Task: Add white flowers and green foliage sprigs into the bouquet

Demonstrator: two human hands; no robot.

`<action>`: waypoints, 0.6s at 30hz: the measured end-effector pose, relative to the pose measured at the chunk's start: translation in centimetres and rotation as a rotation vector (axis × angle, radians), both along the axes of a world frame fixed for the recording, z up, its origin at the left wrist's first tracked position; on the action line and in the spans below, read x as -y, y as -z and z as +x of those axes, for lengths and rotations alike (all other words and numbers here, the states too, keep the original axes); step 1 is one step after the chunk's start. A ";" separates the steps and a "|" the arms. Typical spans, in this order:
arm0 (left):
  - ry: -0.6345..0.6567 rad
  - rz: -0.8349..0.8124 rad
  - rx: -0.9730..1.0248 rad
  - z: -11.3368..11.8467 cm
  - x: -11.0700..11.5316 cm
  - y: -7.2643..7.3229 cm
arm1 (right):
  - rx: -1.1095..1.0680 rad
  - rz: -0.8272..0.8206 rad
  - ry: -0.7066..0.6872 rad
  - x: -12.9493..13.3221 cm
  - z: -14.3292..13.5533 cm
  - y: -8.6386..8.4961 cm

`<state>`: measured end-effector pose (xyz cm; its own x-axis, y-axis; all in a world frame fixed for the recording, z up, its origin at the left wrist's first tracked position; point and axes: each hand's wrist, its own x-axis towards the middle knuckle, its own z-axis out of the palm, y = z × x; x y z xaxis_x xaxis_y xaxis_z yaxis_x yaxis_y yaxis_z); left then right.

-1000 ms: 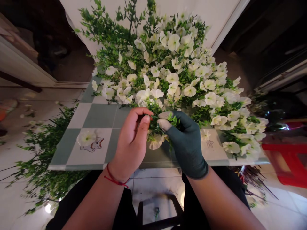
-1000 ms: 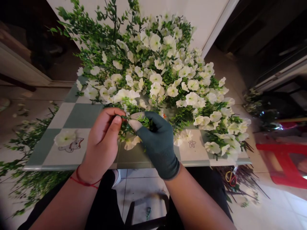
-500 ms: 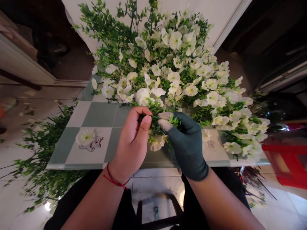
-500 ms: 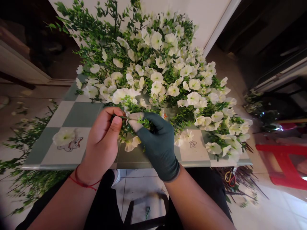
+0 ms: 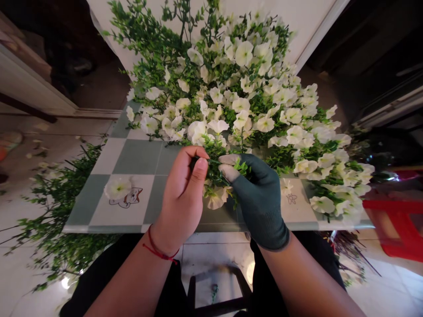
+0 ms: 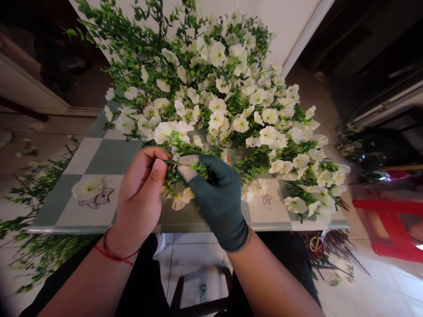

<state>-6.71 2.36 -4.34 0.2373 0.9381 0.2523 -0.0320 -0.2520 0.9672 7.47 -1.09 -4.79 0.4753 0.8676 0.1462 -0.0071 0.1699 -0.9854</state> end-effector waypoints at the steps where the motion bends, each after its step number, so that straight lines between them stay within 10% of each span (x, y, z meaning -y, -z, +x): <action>1: -0.001 -0.004 0.002 0.0 0.0 0.0 | 0.009 0.006 0.003 0.0 0.0 0.0; 18: -0.087 0.174 -0.140 -0.3 -0.2 0.7 | 0.150 -0.018 0.005 0.2 0.3 0.0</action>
